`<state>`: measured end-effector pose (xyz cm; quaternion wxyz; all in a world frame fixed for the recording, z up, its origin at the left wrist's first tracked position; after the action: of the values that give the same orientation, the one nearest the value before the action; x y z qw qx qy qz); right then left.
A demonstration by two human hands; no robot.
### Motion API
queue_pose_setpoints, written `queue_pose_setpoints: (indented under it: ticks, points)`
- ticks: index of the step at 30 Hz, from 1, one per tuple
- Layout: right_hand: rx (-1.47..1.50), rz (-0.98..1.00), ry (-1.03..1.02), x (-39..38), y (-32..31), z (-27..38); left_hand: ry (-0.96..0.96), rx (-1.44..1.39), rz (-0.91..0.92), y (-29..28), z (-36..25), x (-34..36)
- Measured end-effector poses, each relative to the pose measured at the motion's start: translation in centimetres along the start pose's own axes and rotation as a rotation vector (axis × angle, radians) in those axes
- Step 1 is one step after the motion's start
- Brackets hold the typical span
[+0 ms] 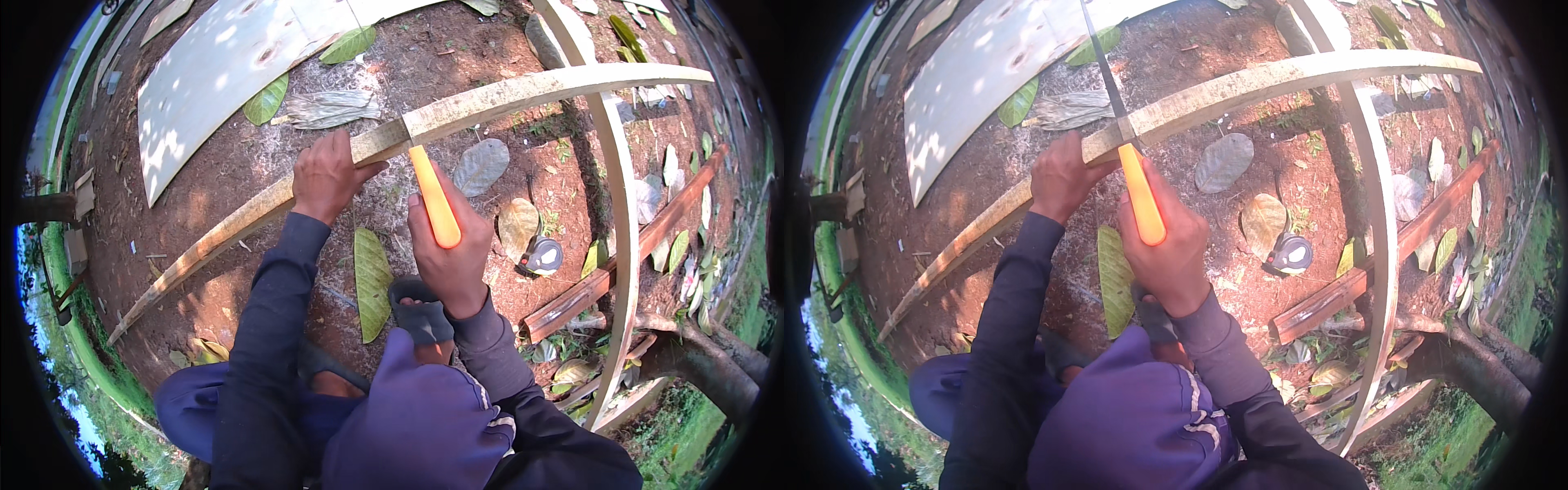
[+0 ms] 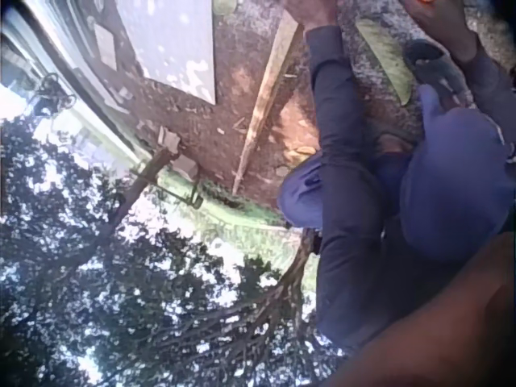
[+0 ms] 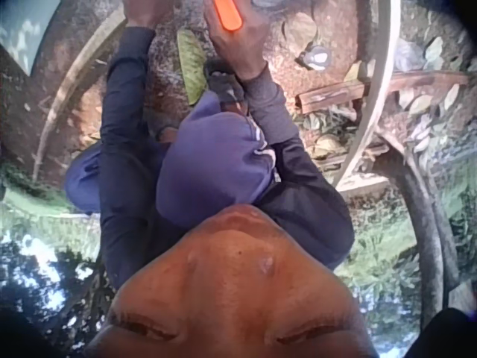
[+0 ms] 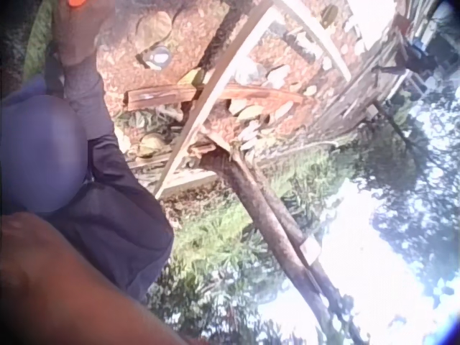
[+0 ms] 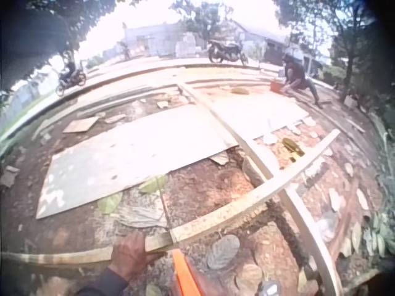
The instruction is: The person uses a hand saw to cut a wooden plank placed on the ground. They measure the wood with a tape measure, mark it, and then saw through the plank. The cut piece is separated and set aside.
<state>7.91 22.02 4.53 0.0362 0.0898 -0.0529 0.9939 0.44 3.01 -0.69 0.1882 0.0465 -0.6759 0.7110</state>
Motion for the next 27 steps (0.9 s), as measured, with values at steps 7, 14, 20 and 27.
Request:
queue_pose_setpoints:
  ticks: [7,14,20,27]
  points:
    - [-0.209,0.185,0.060,-13.7,-7.2,1.4,-0.018,0.090,0.018,0.4,0.4,-1.2]
    - [0.020,-0.011,-0.009,0.5,-0.5,0.4,0.038,0.015,-0.079,-0.1,-0.4,0.0]
    - [-0.176,0.183,0.039,-10.3,-5.7,3.5,0.000,0.112,-0.035,-0.3,0.1,-1.3]
    - [0.009,0.034,0.032,2.9,0.6,1.0,-0.012,-0.020,0.024,0.0,-0.1,-0.2]
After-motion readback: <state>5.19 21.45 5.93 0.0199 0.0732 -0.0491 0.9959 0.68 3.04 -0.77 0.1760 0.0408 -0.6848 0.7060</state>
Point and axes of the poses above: each hand's wrist, its own x-axis towards the middle knuckle, its own y-axis out of the palm, z = x × y, the point moved 10 cm from there along x, towards the middle knuckle, and after that the axes turned 12 degrees about x, right-handed, at the moved point
